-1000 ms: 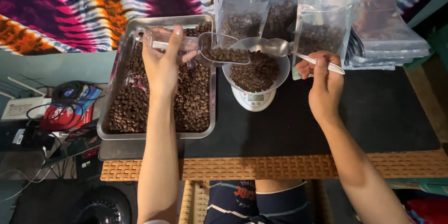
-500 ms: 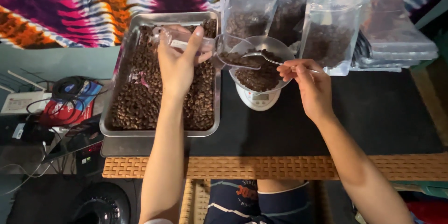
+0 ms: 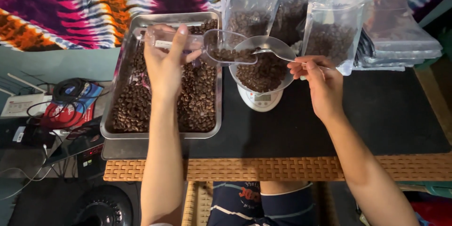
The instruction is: Weighing and bagging roasted coffee beans using a scoop and a digital scale.
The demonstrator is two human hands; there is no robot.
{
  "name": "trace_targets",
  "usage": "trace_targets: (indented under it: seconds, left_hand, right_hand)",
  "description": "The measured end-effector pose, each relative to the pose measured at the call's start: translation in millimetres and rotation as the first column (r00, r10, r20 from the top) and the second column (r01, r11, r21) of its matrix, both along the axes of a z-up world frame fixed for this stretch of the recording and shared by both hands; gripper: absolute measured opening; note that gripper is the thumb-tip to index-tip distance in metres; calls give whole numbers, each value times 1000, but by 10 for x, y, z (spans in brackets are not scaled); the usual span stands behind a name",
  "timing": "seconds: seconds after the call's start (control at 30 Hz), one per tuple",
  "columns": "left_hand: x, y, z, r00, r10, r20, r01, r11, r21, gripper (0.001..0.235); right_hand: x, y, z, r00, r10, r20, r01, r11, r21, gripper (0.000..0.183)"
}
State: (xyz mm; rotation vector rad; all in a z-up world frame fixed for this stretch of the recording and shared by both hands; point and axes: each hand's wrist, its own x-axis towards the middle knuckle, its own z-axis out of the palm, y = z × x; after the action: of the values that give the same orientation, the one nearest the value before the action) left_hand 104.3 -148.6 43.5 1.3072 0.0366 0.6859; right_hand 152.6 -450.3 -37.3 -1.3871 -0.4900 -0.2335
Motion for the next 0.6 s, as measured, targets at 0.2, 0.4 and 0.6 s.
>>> trace_targets:
  seconds: [0.2,0.4,0.6]
  left_hand:
    - [-72,77,0,1000,-6,-11,7,989,148,36]
    - [-88,-27,36,1000,14,24,-20,963,267,36]
    - [-153,-69,192,995,8,102,-53,894,445,30]
  right_hand:
    - [-14,-6,16,1000,-17,-24,18,999,28,32]
    - [89,-123,-63,994,-35,-99,48,991,125,26]
    - [105,-139,-84,990,-106,-92,121,977,175,20]
